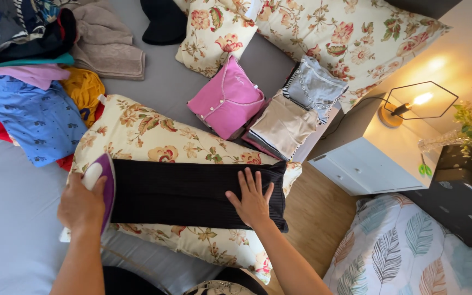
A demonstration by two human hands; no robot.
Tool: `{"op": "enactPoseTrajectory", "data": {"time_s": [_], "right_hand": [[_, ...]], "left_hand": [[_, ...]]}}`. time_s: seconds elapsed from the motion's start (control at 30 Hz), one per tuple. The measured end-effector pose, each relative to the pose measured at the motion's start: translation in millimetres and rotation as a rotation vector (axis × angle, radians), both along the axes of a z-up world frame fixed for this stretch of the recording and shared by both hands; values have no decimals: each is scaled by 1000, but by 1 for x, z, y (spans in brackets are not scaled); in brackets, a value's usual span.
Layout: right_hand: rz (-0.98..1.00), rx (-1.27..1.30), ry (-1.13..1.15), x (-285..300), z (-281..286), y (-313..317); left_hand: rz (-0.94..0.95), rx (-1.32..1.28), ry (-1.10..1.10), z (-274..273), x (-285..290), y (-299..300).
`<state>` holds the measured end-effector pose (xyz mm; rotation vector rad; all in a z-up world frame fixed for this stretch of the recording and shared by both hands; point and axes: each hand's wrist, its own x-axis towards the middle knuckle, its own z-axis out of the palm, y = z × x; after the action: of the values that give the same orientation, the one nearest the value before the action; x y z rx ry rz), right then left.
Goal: The person irons a black long-sleeved top on a floral pillow placed on a bed. They smooth the garment, iron the sleeves and body, fold it, and then iron a black pair of shorts.
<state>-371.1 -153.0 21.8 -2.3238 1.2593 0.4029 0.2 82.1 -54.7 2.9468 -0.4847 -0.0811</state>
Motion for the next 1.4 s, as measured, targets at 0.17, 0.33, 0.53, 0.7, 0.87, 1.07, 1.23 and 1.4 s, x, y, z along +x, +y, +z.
{"op": "enactPoseTrajectory", "data": {"time_s": [0.17, 0.33, 0.53, 0.7, 0.87, 1.07, 1.23, 1.4], "right_hand": [[15, -196, -111, -38, -14, 24], [-57, -110, 44, -52, -31, 28], [-82, -27, -13, -50, -27, 10], [-207, 51, -19, -52, -36, -12], [-184, 72, 4, -56, -32, -14], [-382, -130, -188, -62, -53, -25], [-437, -436, -456, -76, -64, -64], [-242, -163, -625, -72, -47, -90]], "left_hand": [[-378, -284, -87, 96, -51, -53], [-877, -458, -267, 107, -100, -119], [-1155, -134, -30, 45, -122, -147], [-963, -108, 105, 62, -131, -151], [-1126, -74, 62, 50, -126, -156], [-1038, -44, 144, 60, -144, -174], [-1245, -25, 45, 52, -171, -191], [-976, -28, 179, 58, -169, -199]]}}
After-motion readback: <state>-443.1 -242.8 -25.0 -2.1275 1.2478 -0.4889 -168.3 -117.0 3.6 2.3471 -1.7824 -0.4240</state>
